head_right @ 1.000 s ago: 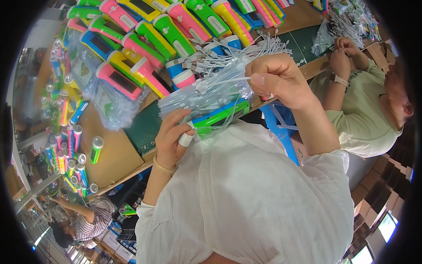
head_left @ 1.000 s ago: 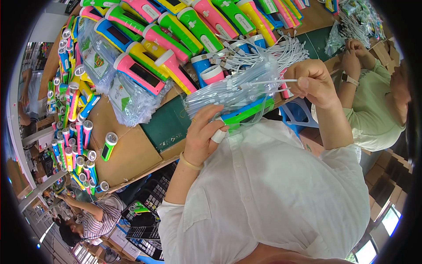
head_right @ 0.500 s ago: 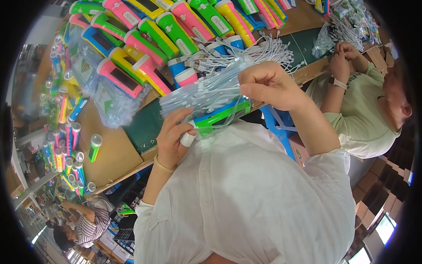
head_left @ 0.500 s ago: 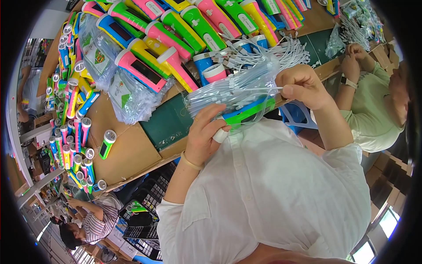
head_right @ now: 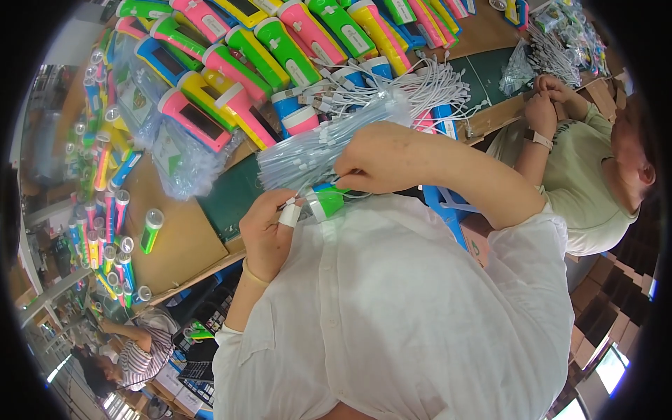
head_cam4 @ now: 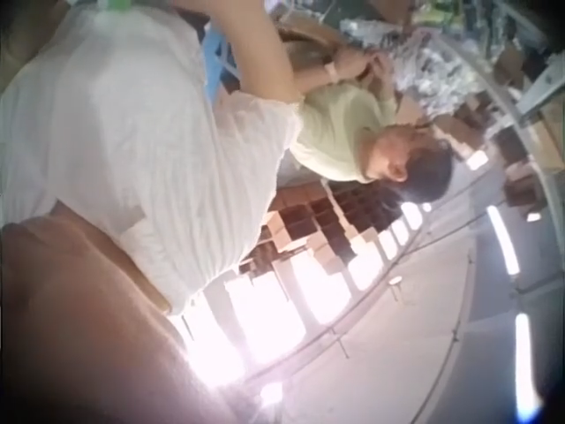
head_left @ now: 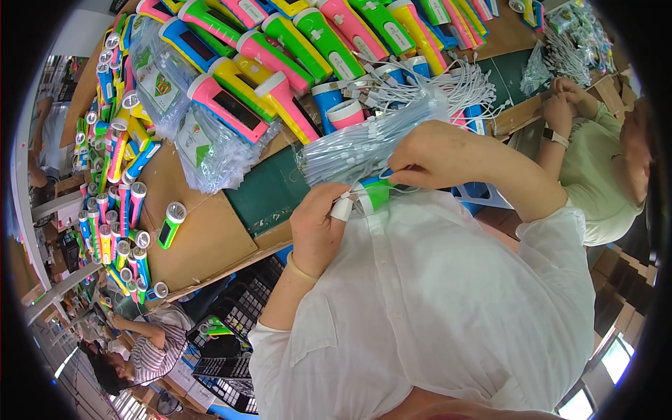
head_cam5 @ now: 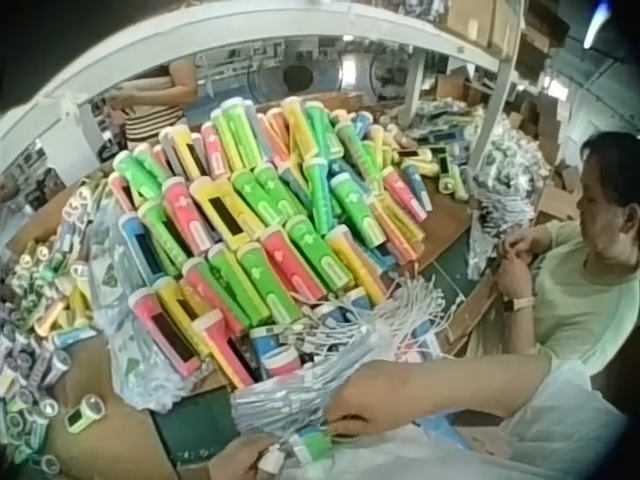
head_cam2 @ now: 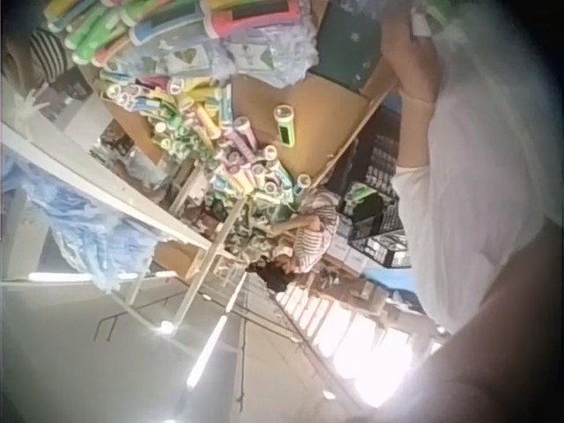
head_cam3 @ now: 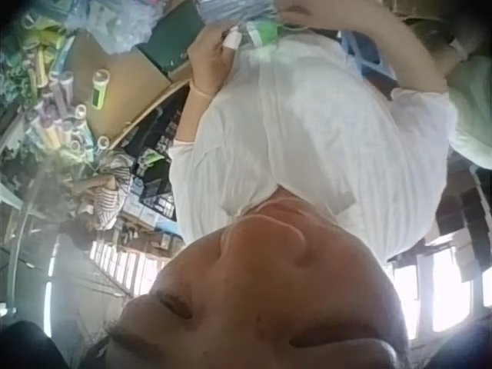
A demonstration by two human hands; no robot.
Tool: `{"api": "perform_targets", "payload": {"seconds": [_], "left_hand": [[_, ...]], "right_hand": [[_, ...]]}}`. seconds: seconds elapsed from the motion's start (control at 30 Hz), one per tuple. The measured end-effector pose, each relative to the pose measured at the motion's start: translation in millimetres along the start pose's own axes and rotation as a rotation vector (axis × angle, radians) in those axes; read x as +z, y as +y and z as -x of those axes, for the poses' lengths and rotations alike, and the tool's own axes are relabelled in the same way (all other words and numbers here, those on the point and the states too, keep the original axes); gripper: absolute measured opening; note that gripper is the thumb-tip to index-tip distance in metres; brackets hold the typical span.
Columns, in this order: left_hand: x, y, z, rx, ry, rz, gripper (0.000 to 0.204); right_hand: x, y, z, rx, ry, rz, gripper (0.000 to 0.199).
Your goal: Packaging flashlights and charging cables into individual plastic bags at an assembly line station.
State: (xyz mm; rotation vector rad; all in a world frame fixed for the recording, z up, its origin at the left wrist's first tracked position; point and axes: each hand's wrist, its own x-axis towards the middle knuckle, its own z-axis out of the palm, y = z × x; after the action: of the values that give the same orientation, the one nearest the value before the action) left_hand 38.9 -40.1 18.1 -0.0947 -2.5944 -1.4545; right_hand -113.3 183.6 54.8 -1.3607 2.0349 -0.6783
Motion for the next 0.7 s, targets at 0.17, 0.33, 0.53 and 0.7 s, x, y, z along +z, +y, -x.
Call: {"api": "perform_targets", "payload": {"seconds": [0.17, 0.33, 0.53, 0.7], "left_hand": [[4.0, 3.6, 4.8, -0.067, 0.103, 0.119, 0.019], [11.0, 1.3, 7.3, -0.097, 0.134, 0.297, 0.019], [11.7, -2.8, 9.9, -0.081, 0.133, 0.341, 0.017], [9.1, -13.5, 16.6, -0.220, 0.178, 0.515, 0.012]], "right_hand": [[11.9, -8.3, -21.5, -0.043, 0.096, -0.153, 0.022], [18.5, -15.2, -28.4, 0.009, 0.046, -0.509, 0.022], [32.0, -6.4, -22.0, -0.251, 0.289, -0.117, 0.018], [16.1, 28.2, 32.9, -0.001, 0.286, 0.059, 0.016]]}}
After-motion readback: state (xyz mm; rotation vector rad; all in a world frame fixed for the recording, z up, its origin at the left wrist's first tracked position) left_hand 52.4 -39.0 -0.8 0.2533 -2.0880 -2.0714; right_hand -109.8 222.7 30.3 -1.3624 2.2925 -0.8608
